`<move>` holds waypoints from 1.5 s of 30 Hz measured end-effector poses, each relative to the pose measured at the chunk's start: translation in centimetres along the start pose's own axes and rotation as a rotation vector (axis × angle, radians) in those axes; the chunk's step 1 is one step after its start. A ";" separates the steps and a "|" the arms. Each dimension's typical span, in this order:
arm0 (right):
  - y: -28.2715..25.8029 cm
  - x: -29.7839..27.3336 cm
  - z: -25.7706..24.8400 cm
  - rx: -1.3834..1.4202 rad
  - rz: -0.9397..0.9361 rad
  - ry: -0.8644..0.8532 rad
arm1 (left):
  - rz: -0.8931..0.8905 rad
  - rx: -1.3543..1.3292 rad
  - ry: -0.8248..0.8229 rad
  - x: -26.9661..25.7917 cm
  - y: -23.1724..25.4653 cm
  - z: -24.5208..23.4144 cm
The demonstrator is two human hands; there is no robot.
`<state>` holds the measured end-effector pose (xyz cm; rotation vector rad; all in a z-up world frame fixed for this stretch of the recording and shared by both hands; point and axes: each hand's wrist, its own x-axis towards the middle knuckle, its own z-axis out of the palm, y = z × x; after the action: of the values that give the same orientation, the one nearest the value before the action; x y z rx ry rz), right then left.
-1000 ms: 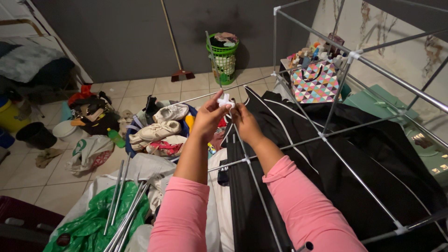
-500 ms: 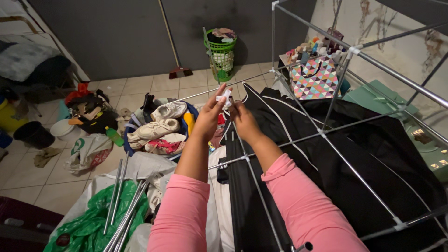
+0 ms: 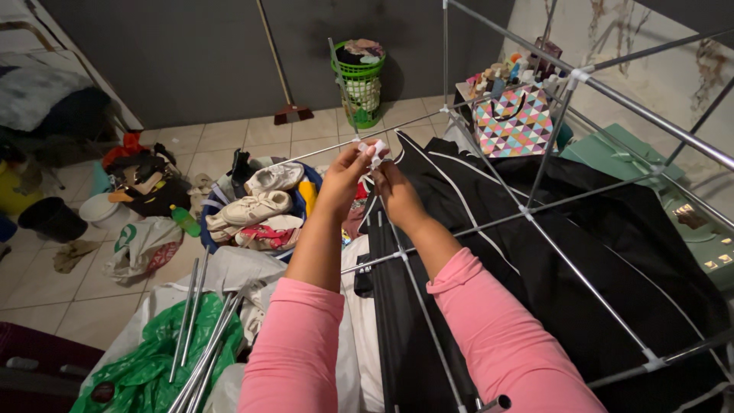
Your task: The person assembles a metal rack by connecting metal tubes with plastic connectors. They pick up tubes and connectors from the floor, insert the tubes into the joints of the connectors, and assemble the frame of the rack by hand.
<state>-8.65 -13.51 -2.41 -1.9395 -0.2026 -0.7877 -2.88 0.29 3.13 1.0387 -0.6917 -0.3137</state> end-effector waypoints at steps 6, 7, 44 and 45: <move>-0.1 0.0 0.3 0.118 0.052 -0.002 | -0.008 0.101 -0.008 0.5 -0.2 -0.2; 0.0 0.0 0.4 0.140 0.060 -0.004 | -0.012 0.102 -0.011 0.4 -0.2 -0.2; 0.1 -0.8 0.8 0.311 0.071 -0.075 | -0.088 0.353 -0.069 0.0 2.4 -0.6; 0.1 -0.9 0.7 0.251 -0.005 -0.065 | -0.084 0.374 -0.047 -0.4 2.4 -0.7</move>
<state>-8.97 -12.81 -3.28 -1.7280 -0.3305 -0.6691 -2.91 2.14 4.91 1.4225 -0.7678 -0.2880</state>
